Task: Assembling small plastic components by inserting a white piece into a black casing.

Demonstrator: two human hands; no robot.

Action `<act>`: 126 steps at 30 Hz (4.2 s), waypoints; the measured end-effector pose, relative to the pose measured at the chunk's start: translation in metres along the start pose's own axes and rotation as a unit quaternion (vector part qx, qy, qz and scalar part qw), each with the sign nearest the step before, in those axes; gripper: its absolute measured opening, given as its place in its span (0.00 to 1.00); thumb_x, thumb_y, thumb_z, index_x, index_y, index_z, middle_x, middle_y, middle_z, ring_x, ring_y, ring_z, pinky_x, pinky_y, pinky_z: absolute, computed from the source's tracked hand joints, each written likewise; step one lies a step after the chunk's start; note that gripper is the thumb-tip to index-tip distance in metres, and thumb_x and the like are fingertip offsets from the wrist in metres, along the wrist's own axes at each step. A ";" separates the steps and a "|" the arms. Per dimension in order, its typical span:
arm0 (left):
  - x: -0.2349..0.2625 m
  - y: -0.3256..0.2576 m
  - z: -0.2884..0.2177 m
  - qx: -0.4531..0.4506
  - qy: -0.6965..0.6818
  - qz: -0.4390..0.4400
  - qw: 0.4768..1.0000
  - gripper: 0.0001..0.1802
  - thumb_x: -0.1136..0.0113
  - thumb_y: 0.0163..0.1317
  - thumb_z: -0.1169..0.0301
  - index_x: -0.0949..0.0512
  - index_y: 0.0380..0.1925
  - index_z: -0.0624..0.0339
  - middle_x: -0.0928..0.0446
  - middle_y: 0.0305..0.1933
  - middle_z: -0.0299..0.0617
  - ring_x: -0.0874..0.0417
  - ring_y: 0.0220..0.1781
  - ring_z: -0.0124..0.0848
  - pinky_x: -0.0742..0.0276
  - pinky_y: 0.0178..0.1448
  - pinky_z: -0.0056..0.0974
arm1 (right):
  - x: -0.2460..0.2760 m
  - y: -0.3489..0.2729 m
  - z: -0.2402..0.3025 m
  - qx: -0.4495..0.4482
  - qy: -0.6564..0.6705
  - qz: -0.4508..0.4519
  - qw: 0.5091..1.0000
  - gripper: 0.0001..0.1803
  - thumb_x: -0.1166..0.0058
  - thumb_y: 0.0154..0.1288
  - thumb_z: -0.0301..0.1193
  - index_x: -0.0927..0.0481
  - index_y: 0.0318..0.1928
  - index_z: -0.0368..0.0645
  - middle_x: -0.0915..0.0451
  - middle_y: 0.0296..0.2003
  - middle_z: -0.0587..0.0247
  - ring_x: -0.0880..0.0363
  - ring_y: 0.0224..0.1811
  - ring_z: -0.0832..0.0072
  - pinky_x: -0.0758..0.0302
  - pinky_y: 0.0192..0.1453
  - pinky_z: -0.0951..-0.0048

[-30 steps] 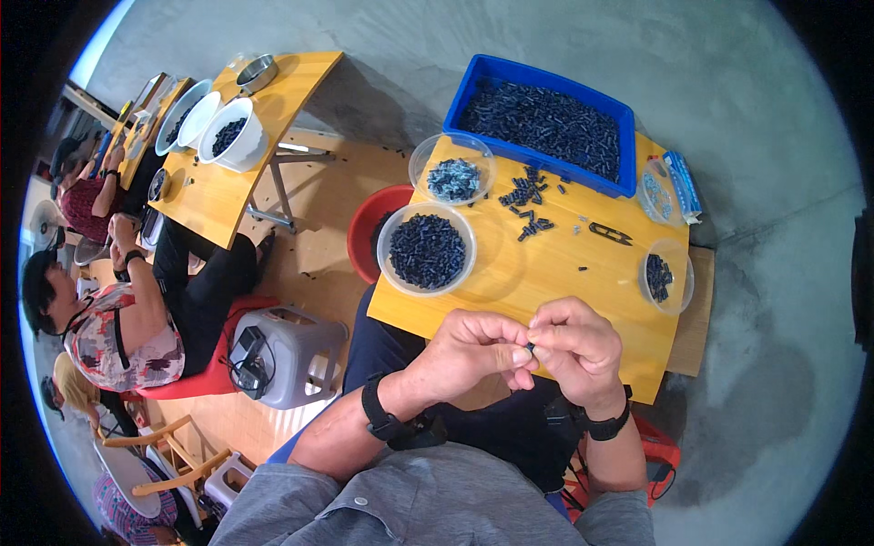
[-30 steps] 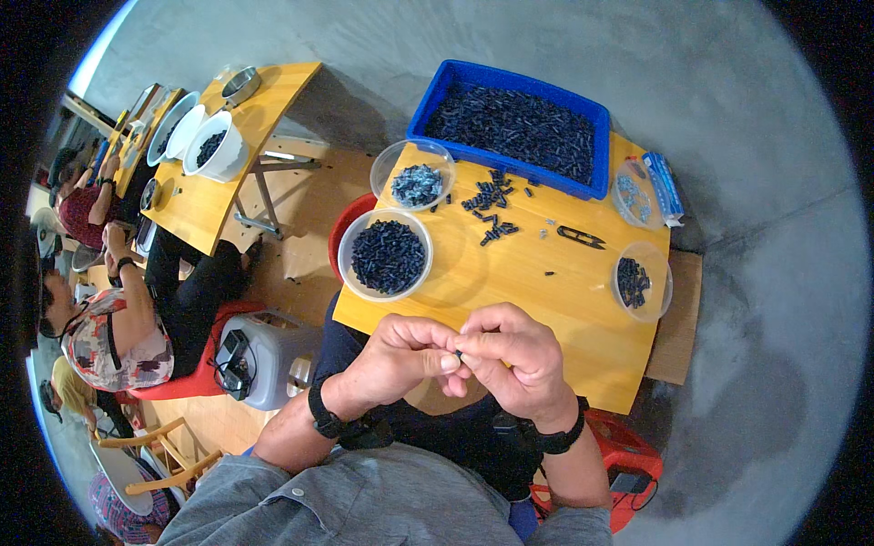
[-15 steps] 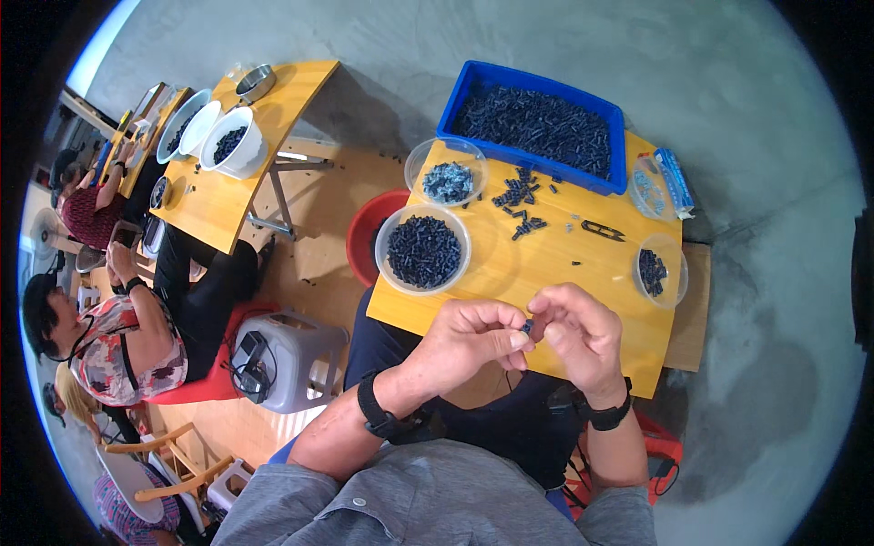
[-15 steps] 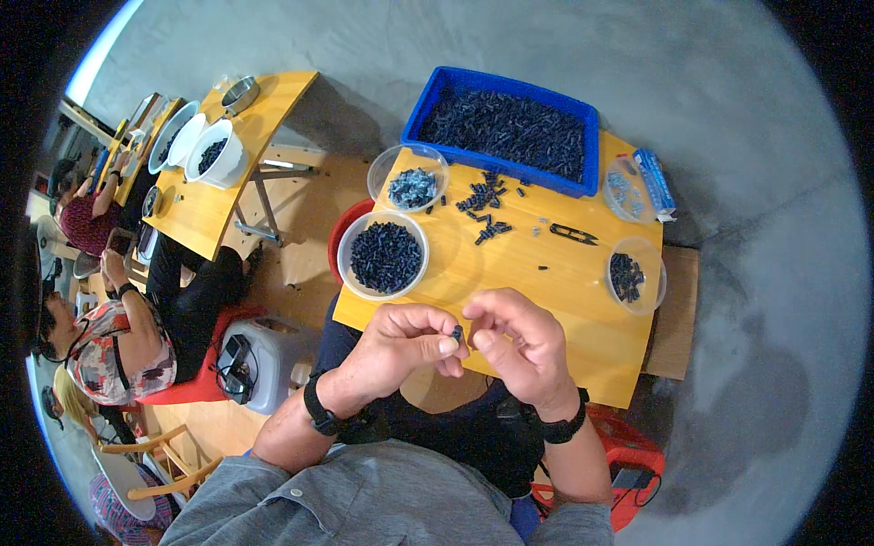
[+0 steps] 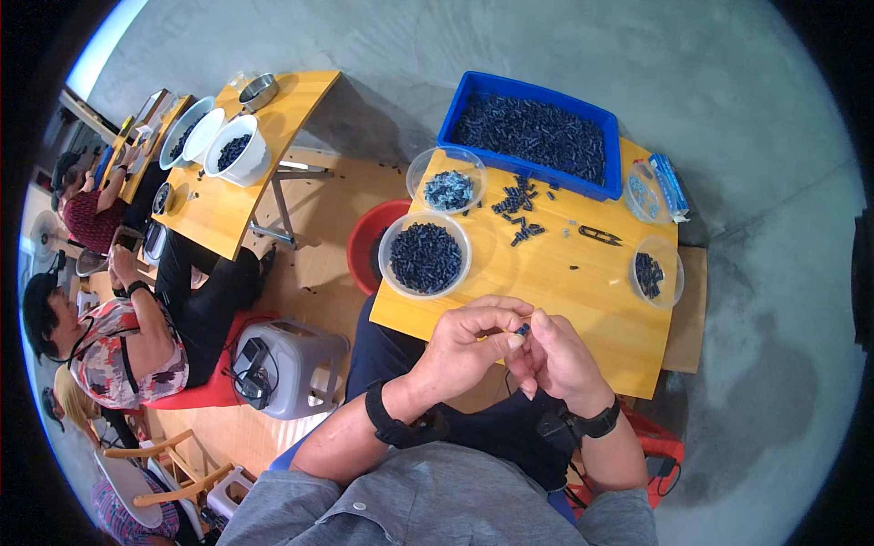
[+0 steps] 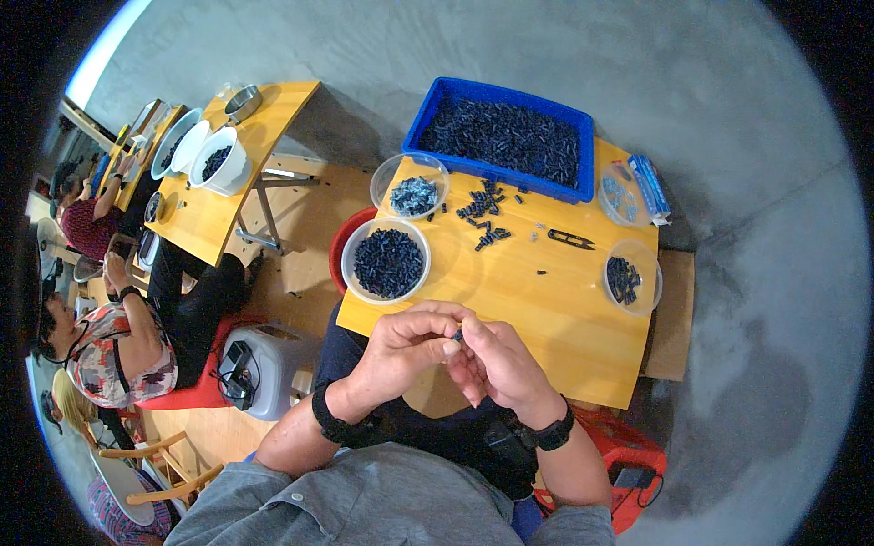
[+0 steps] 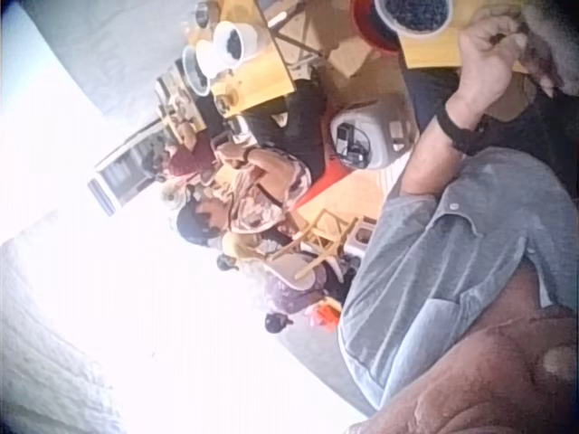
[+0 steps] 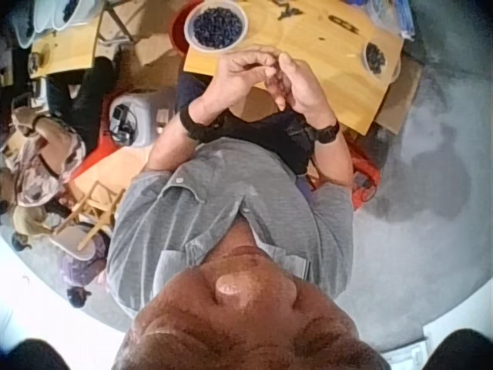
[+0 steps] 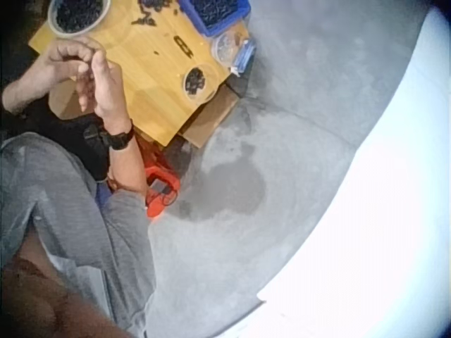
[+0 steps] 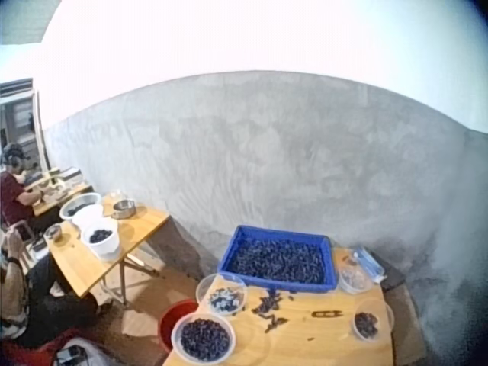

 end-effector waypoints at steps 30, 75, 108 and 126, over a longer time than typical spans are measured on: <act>0.006 0.012 0.023 0.237 -0.089 0.067 0.965 0.13 0.45 0.59 0.83 0.21 0.44 0.66 0.27 0.59 0.49 0.26 0.60 0.34 0.30 0.61 0.37 | 0.001 0.011 -0.047 -0.094 0.286 0.018 0.953 0.18 0.55 0.68 0.43 0.35 0.24 0.47 0.44 0.10 0.75 0.44 0.07 0.83 0.30 0.14 0.70; 0.036 0.027 0.127 0.250 0.038 -0.082 0.964 0.08 0.45 0.64 0.72 0.22 0.38 0.67 0.20 0.31 0.39 0.17 0.30 0.26 0.20 0.30 0.29 | 0.103 0.137 -0.010 0.237 -0.696 -0.173 0.655 0.08 0.50 0.61 0.26 0.22 0.40 0.41 0.25 0.31 0.50 0.23 0.30 0.51 0.26 0.34 0.55; 0.033 0.026 0.109 0.352 -0.170 0.040 0.919 0.09 0.43 0.63 0.75 0.24 0.41 0.69 0.21 0.32 0.42 0.18 0.31 0.29 0.20 0.38 0.31 | 0.107 0.041 -0.027 0.014 -0.305 -0.113 0.946 0.05 0.45 0.58 0.23 0.21 0.35 0.37 0.22 0.25 0.59 0.24 0.25 0.74 0.28 0.30 0.75; 0.036 0.034 0.123 0.284 -0.030 0.005 0.958 0.06 0.44 0.63 0.73 0.25 0.38 0.64 0.21 0.29 0.39 0.18 0.30 0.26 0.19 0.38 0.32 | 0.168 0.088 0.011 0.233 -0.625 -0.295 0.684 0.08 0.47 0.57 0.24 0.23 0.38 0.38 0.23 0.31 0.50 0.23 0.37 0.53 0.27 0.40 0.59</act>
Point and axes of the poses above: each hand's wrist, its own y-axis towards the middle knuckle, its own x-axis out of the back of the hand, z = x × y, the point moved 2 cm from there along y, towards the middle knuckle
